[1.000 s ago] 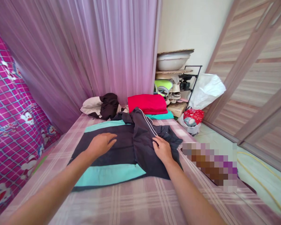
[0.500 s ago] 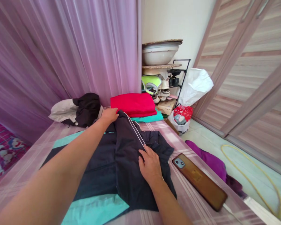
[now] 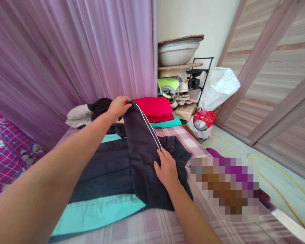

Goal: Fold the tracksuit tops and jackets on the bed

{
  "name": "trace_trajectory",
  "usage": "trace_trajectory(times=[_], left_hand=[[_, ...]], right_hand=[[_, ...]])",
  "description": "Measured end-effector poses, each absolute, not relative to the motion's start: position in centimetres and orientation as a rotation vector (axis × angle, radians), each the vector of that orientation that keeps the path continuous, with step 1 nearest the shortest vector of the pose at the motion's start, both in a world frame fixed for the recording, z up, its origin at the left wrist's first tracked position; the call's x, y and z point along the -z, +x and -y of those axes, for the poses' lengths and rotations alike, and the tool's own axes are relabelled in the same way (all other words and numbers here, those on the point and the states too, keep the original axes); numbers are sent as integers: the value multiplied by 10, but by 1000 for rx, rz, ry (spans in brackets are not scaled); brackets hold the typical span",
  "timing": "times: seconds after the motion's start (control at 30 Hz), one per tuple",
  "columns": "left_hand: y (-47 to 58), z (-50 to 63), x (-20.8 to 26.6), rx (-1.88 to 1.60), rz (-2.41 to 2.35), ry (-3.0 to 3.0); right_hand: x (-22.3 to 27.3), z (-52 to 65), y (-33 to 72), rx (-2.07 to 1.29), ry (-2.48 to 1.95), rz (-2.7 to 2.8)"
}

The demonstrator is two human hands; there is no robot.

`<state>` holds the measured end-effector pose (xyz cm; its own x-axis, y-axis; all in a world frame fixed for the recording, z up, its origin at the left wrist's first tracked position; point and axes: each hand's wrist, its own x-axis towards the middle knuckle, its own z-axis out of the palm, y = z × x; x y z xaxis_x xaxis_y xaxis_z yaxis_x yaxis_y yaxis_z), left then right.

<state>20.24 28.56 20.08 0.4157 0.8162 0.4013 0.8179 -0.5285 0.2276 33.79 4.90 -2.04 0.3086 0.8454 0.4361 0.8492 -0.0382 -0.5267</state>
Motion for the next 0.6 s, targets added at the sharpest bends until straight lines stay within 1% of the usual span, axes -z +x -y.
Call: trace_trajectory(times=[0.1,0.2,0.27,0.33,0.47,0.53,0.6], left_hand=[[185,-263,-228,1064,1673,-2773],[160,-237,-243,1398,1751,-2862],[137,-217,-248,1538,1703,-2919],[109,-197,-248,1623,1664,-2962],[42,-154,-229,1866,1725,-2886],[7,-132,-209,1981,1787,-2775],[-26,-111,-182,2019,1874,-2659]], right_hand=[[12,-39,346,-19,-1856,1423],[5,-18,363,-174,-1980,1384],[4,-1,374,-267,-2037,1452],[4,14,382,-271,-2054,1553],[8,31,384,-115,-2008,1696],[10,34,382,-59,-1940,1741],[12,36,381,-50,-1871,1782]])
